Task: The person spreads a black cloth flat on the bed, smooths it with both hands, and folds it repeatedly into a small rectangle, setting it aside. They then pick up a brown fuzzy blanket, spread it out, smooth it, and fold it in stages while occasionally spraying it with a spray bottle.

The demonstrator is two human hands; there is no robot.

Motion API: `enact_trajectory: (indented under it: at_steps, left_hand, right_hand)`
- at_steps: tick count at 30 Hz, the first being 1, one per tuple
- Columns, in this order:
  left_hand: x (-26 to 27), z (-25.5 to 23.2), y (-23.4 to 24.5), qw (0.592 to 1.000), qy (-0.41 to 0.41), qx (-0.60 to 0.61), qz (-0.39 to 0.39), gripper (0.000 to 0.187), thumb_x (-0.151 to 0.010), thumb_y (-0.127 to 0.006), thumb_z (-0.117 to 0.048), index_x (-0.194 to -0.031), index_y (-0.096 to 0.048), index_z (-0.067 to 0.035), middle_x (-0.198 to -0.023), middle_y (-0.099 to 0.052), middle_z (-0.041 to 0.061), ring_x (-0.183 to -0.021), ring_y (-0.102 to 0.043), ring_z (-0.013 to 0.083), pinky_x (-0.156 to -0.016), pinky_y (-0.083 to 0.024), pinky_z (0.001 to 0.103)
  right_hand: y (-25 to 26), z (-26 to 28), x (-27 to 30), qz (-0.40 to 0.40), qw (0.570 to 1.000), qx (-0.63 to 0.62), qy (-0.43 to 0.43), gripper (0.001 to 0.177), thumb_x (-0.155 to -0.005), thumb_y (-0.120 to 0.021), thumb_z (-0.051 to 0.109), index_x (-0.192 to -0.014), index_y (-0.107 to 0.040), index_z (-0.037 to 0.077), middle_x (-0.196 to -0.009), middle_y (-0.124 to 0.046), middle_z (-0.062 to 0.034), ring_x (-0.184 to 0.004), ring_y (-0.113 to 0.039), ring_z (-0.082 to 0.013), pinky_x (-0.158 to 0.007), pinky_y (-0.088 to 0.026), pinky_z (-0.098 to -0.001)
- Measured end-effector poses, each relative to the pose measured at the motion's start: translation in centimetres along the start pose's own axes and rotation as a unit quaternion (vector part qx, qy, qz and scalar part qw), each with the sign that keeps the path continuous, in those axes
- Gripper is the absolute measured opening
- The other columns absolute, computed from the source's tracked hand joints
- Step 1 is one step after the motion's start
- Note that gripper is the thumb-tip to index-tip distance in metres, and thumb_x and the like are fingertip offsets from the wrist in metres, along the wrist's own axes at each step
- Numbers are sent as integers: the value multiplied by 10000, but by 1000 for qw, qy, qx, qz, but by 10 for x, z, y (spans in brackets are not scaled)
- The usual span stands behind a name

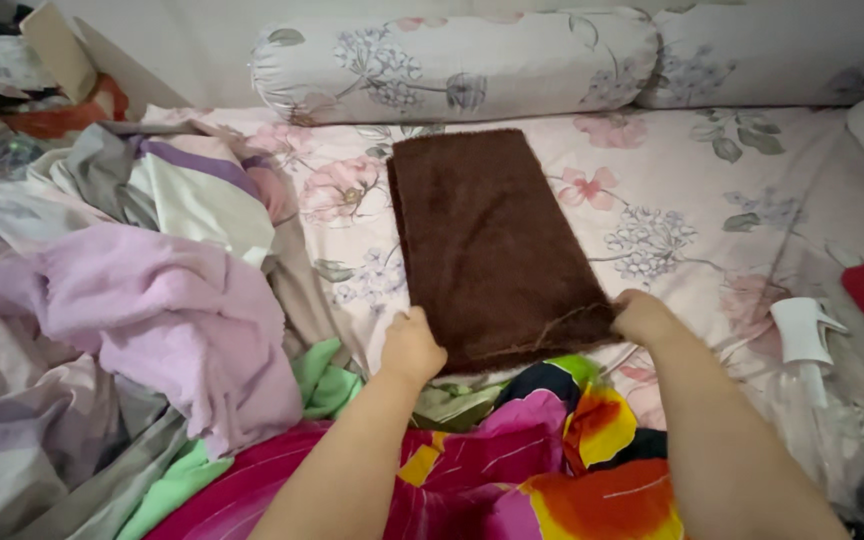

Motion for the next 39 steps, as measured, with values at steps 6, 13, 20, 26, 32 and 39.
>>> enact_trajectory:
  at_steps: [6, 13, 20, 26, 32, 39]
  left_hand:
    - [8, -72, 8, 952, -249, -13, -177, 726, -870, -701, -230, -1478, -388, 13, -1595, -319, 280, -1487, -283, 454, -1220, -289, 489]
    - [7, -55, -51, 966, -173, -189, 26, 864, -965, -513, -492, -1630, -163, -66, -1711, -51, 141, -1580, -17, 330, -1250, -40, 541]
    - [4, -31, -36, 987, -44, -141, 70, 1034, -928, -537, -643, -1600, -66, -15, -1688, 17, 223, -1549, -13, 428, -1235, -72, 524]
    - [-9, 4, -28, 997, 60, 45, 16, 864, -905, -690, -328, -1585, -249, -27, -1488, -418, 313, -1339, -488, 452, -1142, -414, 467]
    - [-29, 16, -43, 971, 29, 233, 37, 797, -834, -643, -75, -1559, -317, -112, -1034, -712, 236, -961, -693, 379, -862, -536, 439]
    - [-10, -58, -55, 859, -103, 497, 67, 355, -949, -682, -50, -1304, -682, -41, -960, -684, 82, -754, -562, 106, -632, -475, 267]
  right_hand:
    - [59, 173, 105, -301, 906, 70, 289, 557, -826, -730, 212, -1342, -616, 37, -1329, -602, -235, -1314, -516, -435, -1078, -407, -536]
    - [-78, 243, 130, 45, 921, 186, 339, 750, -989, -515, 489, -1594, -245, 137, -1689, -147, -102, -1564, -113, -281, -1232, -101, -558]
    - [-39, 147, 60, 5, 978, 200, 65, 801, -992, -375, 628, -1641, -95, 253, -1728, 46, -105, -1583, 47, -263, -1231, -43, -581]
    - [7, 67, 56, -98, 974, 200, -44, 793, -1004, -492, 631, -1597, -395, 114, -1541, -478, -199, -1477, -417, -352, -1230, -305, -530]
    - [-13, 46, 18, 112, 992, -49, -14, 458, -750, -796, 253, -1134, -752, 7, -928, -794, -206, -878, -778, -369, -797, -605, -450]
    - [133, 103, 90, -324, 937, 122, 48, 595, -741, -785, 170, -1318, -650, 114, -1387, -611, -182, -1327, -537, -394, -1067, -418, -557]
Point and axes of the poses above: each hand's wrist, its own x-axis away from the middle knuckle, its own y-axis out of the back of the hand, z = x × y, the point moved 10 cm from there along -x, towards the middle knuckle
